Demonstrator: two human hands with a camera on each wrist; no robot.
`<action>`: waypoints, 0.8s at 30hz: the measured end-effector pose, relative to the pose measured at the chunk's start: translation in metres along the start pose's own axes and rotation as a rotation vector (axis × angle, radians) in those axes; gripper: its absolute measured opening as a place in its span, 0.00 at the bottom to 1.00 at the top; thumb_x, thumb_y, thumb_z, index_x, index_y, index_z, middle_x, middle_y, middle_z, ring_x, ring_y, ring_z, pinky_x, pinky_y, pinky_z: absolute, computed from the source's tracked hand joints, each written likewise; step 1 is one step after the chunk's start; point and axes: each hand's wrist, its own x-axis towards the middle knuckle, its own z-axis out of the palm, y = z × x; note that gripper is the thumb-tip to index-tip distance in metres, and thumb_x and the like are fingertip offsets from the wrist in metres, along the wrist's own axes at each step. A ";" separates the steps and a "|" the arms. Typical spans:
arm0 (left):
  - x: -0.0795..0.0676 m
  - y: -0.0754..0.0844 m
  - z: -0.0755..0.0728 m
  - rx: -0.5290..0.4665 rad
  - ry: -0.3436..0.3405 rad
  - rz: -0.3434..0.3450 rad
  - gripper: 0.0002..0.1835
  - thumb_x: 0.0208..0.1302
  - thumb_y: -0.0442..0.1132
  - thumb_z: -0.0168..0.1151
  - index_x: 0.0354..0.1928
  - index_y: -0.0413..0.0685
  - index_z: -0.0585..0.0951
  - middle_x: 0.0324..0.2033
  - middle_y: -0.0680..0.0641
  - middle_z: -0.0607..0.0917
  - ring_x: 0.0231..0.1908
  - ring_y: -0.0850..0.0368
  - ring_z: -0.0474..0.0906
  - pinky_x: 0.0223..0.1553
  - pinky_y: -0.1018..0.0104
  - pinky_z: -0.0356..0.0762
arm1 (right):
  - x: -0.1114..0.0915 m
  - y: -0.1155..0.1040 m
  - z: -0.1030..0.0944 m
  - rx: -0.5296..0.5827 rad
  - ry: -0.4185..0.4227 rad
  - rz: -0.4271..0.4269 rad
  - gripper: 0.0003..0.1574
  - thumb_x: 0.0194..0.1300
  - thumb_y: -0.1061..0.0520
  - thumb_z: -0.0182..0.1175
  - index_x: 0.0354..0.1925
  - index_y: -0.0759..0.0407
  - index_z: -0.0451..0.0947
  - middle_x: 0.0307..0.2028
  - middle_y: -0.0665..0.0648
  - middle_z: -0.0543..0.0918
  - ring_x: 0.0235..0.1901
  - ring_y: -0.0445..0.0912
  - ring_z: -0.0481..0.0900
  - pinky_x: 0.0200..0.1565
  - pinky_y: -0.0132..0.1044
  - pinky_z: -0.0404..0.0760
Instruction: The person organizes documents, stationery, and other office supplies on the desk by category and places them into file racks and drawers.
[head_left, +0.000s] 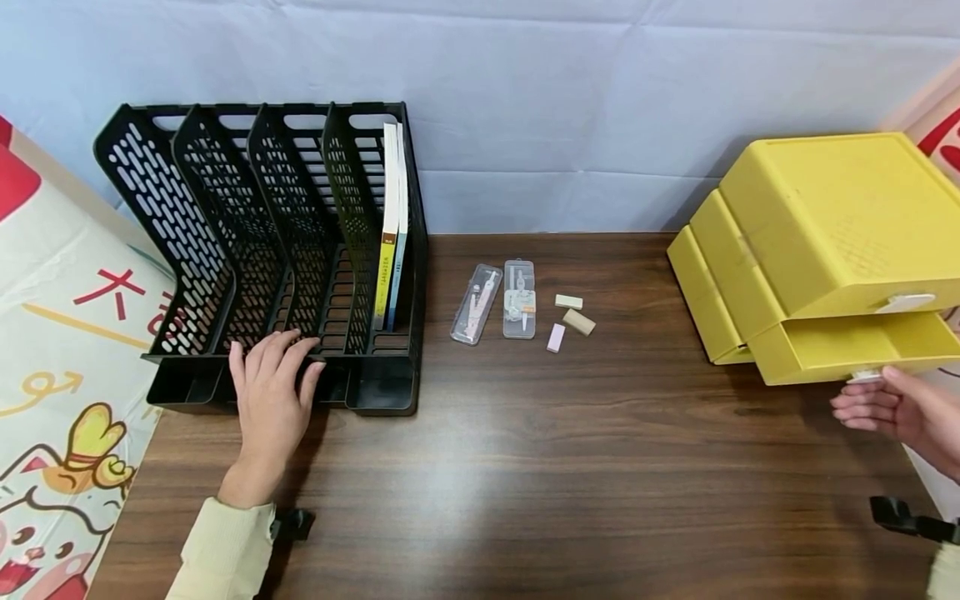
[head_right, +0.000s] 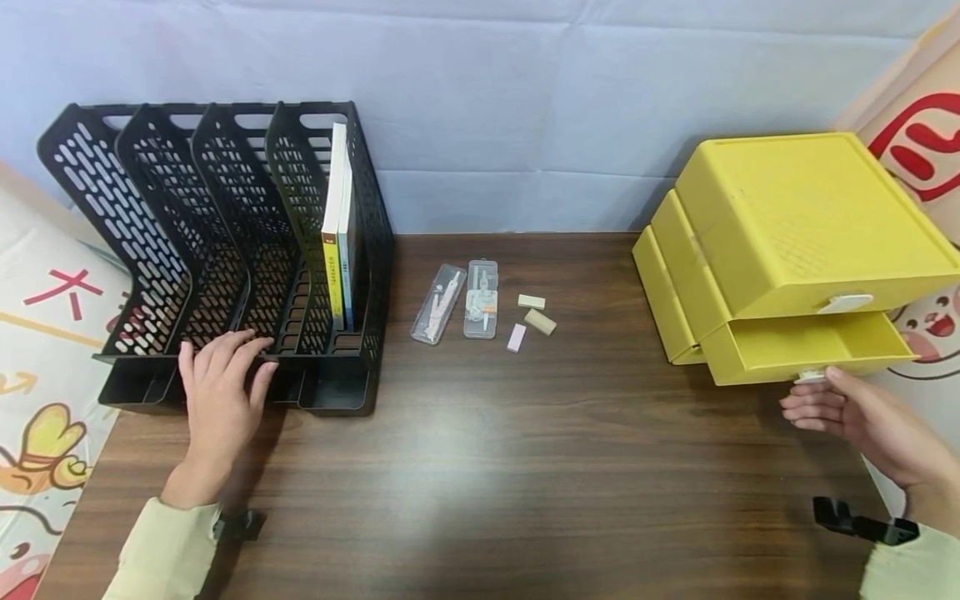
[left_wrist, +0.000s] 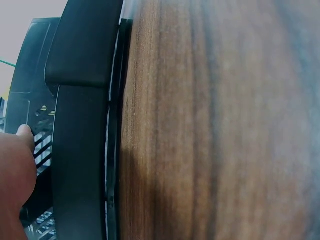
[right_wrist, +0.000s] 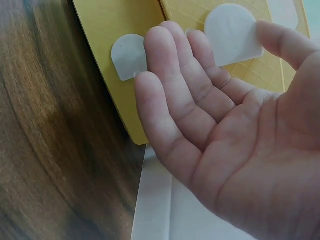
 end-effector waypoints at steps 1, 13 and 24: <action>0.000 0.000 0.000 -0.005 0.004 -0.004 0.17 0.70 0.45 0.63 0.55 0.44 0.82 0.58 0.37 0.80 0.63 0.34 0.70 0.71 0.31 0.42 | -0.001 0.001 0.000 0.011 0.002 0.004 0.48 0.80 0.58 0.08 0.61 0.67 0.76 0.55 0.64 0.84 0.55 0.51 0.84 0.55 0.35 0.80; 0.001 -0.001 0.001 -0.001 0.004 0.008 0.19 0.72 0.48 0.58 0.55 0.44 0.82 0.58 0.37 0.80 0.63 0.35 0.69 0.70 0.30 0.42 | -0.016 0.016 -0.009 0.235 -0.100 -0.015 0.51 0.79 0.54 0.04 0.65 0.73 0.71 0.62 0.69 0.79 0.62 0.56 0.79 0.62 0.37 0.75; 0.003 0.001 0.000 0.001 -0.009 0.003 0.17 0.72 0.47 0.60 0.55 0.44 0.82 0.58 0.37 0.80 0.63 0.35 0.69 0.71 0.32 0.39 | -0.022 0.023 -0.020 0.470 -0.324 0.038 0.49 0.80 0.50 0.04 0.71 0.78 0.60 0.69 0.74 0.67 0.71 0.61 0.66 0.71 0.42 0.62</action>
